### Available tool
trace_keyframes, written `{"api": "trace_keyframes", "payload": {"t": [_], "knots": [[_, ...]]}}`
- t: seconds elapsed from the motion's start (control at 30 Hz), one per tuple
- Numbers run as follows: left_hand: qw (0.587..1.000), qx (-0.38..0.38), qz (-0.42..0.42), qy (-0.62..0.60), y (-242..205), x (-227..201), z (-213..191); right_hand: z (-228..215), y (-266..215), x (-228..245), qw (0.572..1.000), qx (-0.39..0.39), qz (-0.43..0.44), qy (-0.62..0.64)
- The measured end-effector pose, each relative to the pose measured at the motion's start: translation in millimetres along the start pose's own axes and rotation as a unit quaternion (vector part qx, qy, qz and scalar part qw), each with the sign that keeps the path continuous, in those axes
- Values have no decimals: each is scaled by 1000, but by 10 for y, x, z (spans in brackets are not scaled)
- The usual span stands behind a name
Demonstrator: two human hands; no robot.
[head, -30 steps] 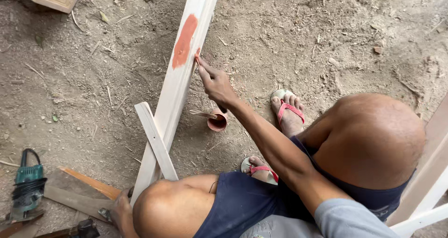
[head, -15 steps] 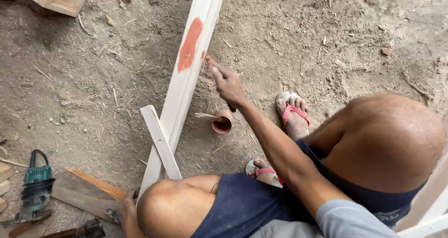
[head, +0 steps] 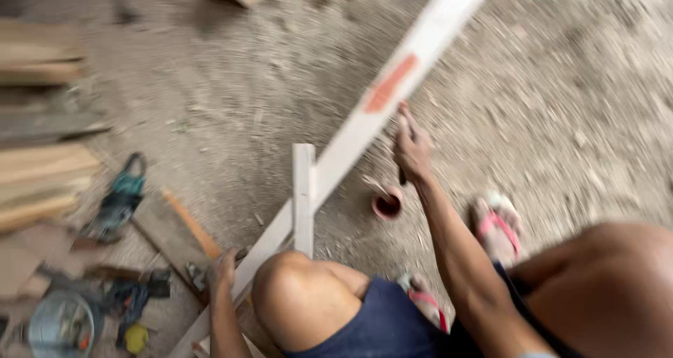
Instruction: The person applies a reddish wood filler to the joints and surfaces of a white wooden frame using a thin wooden stick and their fingers.
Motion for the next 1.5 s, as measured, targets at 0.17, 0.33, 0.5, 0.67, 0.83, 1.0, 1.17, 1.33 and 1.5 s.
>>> {"api": "trace_keyframes", "payload": {"t": [0.17, 0.33, 0.5, 0.67, 0.83, 1.0, 1.17, 1.33, 1.5], "knots": [[1000, 1, -6, 9, 33, 120, 126, 25, -213, 63, 995, 85, 22, 37], [1000, -14, 9, -15, 149, 159, 127, -129, -218, -104, 984, 54, 61, 157], [978, 137, 76, -134, 147, 81, 295, -50, -137, -400, 952, -40, 103, 284], [997, 24, 52, -45, 71, 128, 98, 204, -101, -307, 925, -97, 101, 354], [1000, 8, 12, 10, 45, 31, 39, 429, -81, 60, 984, -44, 20, 171], [998, 20, 60, -9, -54, -44, 2, 340, -208, 215, 996, 85, 18, 11], [997, 0, 19, -81, -222, -40, -57, 44, -414, 370, 982, 169, 41, 73], [996, -1, -7, -91, -228, -32, -39, -232, -316, 390, 965, 94, 150, 194], [992, 10, 0, -125, -135, 15, 4, -193, -90, 555, 966, 80, 162, 185]]}}
Point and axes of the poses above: each hand's wrist, its own y-axis towards the middle knuckle, its own z-axis out of the palm, x = y × z, the point moved 8 cm from there along y, towards the middle knuckle, and after that the axes turned 8 degrees about -z, right-handed, at the moved point
